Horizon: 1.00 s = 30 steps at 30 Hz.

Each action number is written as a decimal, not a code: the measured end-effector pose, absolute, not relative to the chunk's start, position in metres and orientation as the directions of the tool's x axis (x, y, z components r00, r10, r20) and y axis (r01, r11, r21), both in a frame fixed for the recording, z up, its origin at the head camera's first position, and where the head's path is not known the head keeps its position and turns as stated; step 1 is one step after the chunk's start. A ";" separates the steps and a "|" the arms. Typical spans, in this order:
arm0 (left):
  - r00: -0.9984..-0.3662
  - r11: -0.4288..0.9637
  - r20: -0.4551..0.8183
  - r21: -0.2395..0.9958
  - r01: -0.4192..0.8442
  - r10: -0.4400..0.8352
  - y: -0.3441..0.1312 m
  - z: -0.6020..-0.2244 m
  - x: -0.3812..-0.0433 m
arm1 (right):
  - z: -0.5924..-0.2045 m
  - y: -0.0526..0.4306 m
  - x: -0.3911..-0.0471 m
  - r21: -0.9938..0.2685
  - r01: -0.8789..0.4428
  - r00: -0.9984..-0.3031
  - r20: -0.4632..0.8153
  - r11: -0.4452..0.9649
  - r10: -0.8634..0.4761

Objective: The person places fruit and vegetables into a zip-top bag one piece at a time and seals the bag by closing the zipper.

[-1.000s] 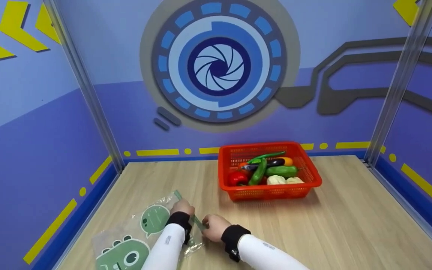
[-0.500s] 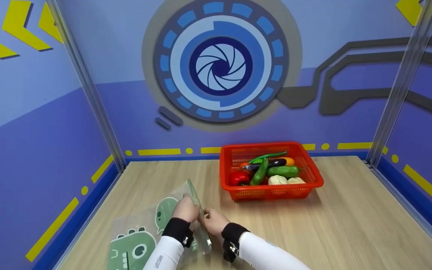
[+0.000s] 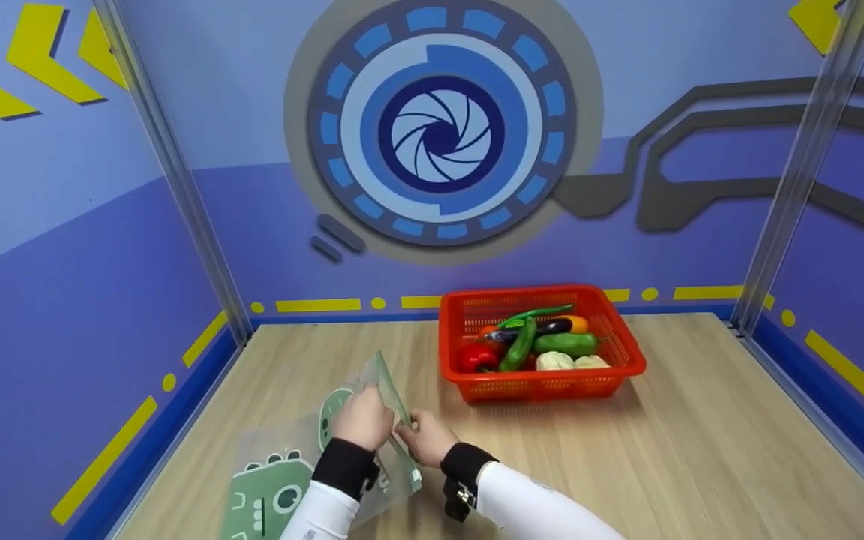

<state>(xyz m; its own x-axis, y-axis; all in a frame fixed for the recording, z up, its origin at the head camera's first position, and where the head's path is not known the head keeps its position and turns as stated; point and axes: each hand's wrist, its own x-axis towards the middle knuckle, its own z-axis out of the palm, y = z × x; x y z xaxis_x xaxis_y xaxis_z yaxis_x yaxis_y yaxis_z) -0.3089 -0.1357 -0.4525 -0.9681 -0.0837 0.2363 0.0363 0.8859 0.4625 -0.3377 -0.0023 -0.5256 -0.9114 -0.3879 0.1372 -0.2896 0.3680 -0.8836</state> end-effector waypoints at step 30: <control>-0.925 0.850 0.351 0.523 0.062 -0.148 -0.140 -0.432 -0.310 | -0.496 0.054 -0.345 -0.893 -0.273 -0.899 0.105 0.358 -0.424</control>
<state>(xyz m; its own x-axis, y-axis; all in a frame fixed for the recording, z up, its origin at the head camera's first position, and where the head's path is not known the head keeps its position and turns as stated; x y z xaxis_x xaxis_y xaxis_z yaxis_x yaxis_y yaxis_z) -0.3103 -0.1404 -0.4325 -0.9246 -0.1485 0.3507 0.0618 0.8502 0.5228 -0.3454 0.0545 -0.4962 -0.8993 -0.4244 0.1050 -0.2732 0.3580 -0.8929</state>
